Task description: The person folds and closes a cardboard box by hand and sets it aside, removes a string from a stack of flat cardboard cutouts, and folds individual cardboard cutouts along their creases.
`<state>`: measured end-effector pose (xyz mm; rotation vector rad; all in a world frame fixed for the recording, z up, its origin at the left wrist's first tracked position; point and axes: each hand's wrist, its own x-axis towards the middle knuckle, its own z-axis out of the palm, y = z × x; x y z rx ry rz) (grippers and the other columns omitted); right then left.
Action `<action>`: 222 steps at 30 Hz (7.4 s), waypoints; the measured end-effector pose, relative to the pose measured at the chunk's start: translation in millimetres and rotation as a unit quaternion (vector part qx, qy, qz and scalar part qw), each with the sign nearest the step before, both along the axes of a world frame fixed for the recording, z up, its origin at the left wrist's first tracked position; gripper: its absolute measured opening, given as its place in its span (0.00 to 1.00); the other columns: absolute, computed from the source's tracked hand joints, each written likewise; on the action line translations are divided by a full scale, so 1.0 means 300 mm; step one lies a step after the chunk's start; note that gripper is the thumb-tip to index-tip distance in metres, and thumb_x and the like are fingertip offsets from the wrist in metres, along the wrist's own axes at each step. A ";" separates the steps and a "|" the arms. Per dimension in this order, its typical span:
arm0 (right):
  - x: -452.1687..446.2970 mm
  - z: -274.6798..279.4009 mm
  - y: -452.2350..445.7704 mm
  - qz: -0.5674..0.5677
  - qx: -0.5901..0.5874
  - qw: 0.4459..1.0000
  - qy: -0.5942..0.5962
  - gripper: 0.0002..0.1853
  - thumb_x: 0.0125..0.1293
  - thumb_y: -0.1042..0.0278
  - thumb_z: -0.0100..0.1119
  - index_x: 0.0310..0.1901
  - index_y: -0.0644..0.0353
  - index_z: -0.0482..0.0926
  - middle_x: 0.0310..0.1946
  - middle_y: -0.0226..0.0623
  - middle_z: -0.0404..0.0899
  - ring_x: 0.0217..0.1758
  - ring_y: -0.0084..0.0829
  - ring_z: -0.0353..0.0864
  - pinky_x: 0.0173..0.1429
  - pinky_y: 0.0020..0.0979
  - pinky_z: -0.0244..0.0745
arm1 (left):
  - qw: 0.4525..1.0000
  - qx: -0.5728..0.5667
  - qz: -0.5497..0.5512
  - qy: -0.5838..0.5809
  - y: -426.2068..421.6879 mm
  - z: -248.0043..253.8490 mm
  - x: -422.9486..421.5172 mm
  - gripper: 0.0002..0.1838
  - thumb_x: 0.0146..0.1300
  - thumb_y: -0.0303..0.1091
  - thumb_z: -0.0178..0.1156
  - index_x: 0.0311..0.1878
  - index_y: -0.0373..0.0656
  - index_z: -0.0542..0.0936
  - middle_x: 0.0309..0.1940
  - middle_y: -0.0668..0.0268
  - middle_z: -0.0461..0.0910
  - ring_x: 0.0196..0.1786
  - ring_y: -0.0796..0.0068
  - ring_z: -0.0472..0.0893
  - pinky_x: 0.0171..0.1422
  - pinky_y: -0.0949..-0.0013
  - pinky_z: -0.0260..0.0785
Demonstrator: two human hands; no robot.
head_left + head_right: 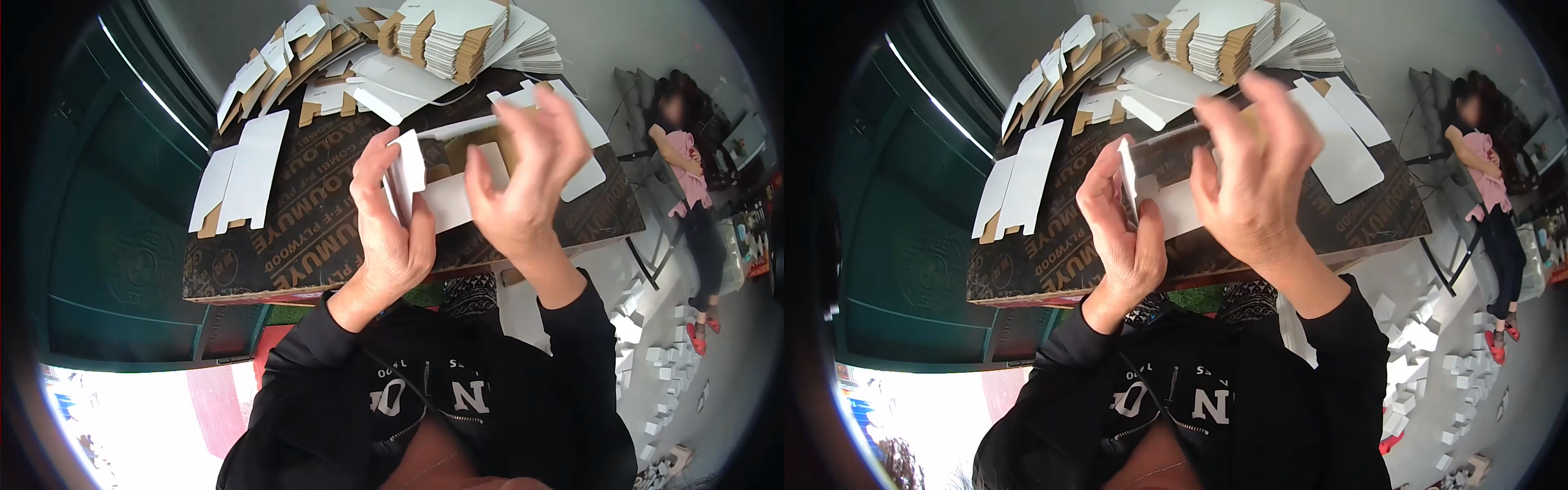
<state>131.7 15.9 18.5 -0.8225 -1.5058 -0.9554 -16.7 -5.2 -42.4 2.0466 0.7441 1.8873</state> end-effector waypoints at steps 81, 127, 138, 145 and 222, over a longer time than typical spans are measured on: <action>0.300 0.015 0.324 0.480 -0.565 0.667 -0.072 0.38 0.71 0.51 0.57 0.74 0.65 0.59 0.72 0.51 0.63 0.74 0.42 0.63 0.73 0.37 0.60 | 0.764 -0.592 -0.203 -0.157 0.360 0.133 -0.156 0.42 0.73 0.61 0.47 0.74 0.32 0.55 0.63 0.37 0.67 0.54 0.49 0.80 0.49 0.63 0.82; 0.052 -0.038 0.111 0.194 -0.603 0.742 -0.220 0.09 0.54 0.77 0.54 0.38 0.68 0.77 0.40 0.53 0.82 0.35 0.46 0.79 0.43 0.42 0.75 | 0.917 -0.273 -0.007 0.290 0.215 -0.041 -0.130 0.74 0.38 0.50 0.79 0.77 0.33 0.36 0.72 0.38 0.53 0.69 0.42 0.68 0.72 0.57 0.66; -0.036 -0.058 0.221 0.283 -0.678 0.585 -0.343 0.06 0.51 0.75 0.59 0.23 0.70 0.79 0.22 0.53 0.80 0.22 0.46 0.80 0.32 0.39 0.76 | 0.942 -0.156 -0.052 0.293 0.218 -0.034 -0.157 0.70 0.42 0.45 0.77 0.77 0.30 0.36 0.66 0.34 0.60 0.62 0.40 0.72 0.65 0.54 0.72; -0.022 -0.014 0.087 0.199 -0.394 0.853 -0.279 0.05 0.48 0.80 0.58 0.29 0.64 0.80 0.19 0.39 0.77 0.17 0.38 0.72 0.23 0.35 0.66 | 0.944 -0.223 -0.116 0.214 0.259 -0.070 -0.183 0.62 0.46 0.40 0.77 0.76 0.34 0.43 0.68 0.39 0.59 0.66 0.43 0.70 0.71 0.53 0.65; 0.187 -0.184 0.321 0.315 -0.403 0.847 -0.145 0.26 0.52 0.60 0.74 0.52 0.61 0.81 0.61 0.43 0.75 0.58 0.42 0.79 0.60 0.36 0.76 | 0.950 -0.042 -0.021 0.309 0.280 -0.023 -0.189 0.22 0.67 0.36 0.62 0.62 0.36 0.77 0.68 0.55 0.73 0.75 0.46 0.64 0.76 0.50 0.61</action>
